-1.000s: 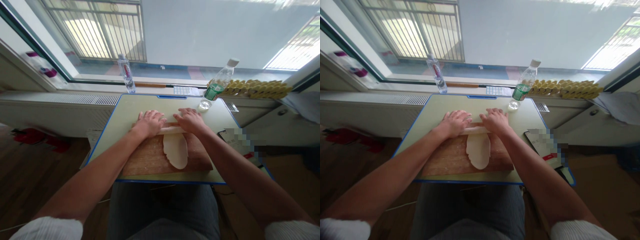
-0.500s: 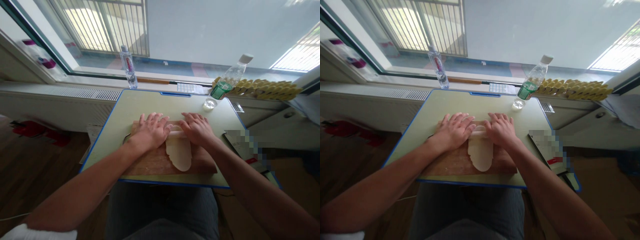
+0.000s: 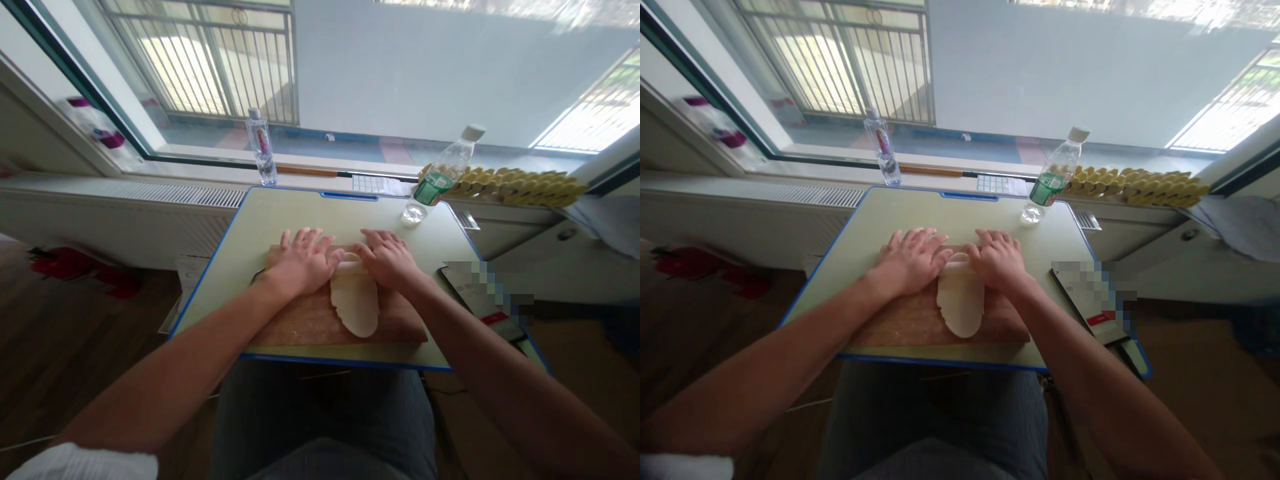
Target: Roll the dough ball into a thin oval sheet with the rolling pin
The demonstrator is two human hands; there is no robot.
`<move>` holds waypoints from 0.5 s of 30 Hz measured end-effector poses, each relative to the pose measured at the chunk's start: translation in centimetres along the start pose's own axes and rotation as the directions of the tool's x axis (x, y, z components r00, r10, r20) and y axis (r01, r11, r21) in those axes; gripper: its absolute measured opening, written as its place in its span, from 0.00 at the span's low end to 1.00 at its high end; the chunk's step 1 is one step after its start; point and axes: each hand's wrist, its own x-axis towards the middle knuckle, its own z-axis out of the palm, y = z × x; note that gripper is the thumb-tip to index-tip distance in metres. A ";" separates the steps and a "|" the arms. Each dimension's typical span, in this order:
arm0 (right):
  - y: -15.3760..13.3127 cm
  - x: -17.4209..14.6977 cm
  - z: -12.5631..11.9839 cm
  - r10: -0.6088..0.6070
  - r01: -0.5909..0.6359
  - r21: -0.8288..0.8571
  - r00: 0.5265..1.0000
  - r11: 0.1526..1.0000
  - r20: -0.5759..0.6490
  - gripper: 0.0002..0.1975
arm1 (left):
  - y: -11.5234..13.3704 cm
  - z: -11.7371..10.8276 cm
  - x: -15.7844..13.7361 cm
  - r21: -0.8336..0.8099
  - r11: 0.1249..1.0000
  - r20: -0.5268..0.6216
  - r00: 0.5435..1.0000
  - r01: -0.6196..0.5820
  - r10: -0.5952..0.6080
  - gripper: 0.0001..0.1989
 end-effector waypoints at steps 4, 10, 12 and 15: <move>-0.5 -4.5 0.5 0.003 -0.001 0.013 0.996 1.000 -0.092 0.30 | 1.3 0.3 -3.9 0.039 0.999 -0.025 0.999 -0.032 0.033 0.34; -0.5 -2.4 0.6 0.050 -0.047 0.035 0.995 0.998 -0.087 0.30 | 0.5 0.6 -1.9 0.027 0.999 -0.047 0.998 -0.039 0.040 0.34; -0.3 0.1 0.4 0.091 -0.088 0.075 0.995 0.993 -0.039 0.31 | -0.2 0.5 0.4 0.017 0.999 -0.054 0.998 -0.038 0.039 0.34; 0.0 3.3 0.0 0.121 -0.123 0.072 0.992 0.990 0.036 0.33 | -1.2 0.2 3.7 -0.006 1.000 -0.017 0.999 -0.030 0.030 0.33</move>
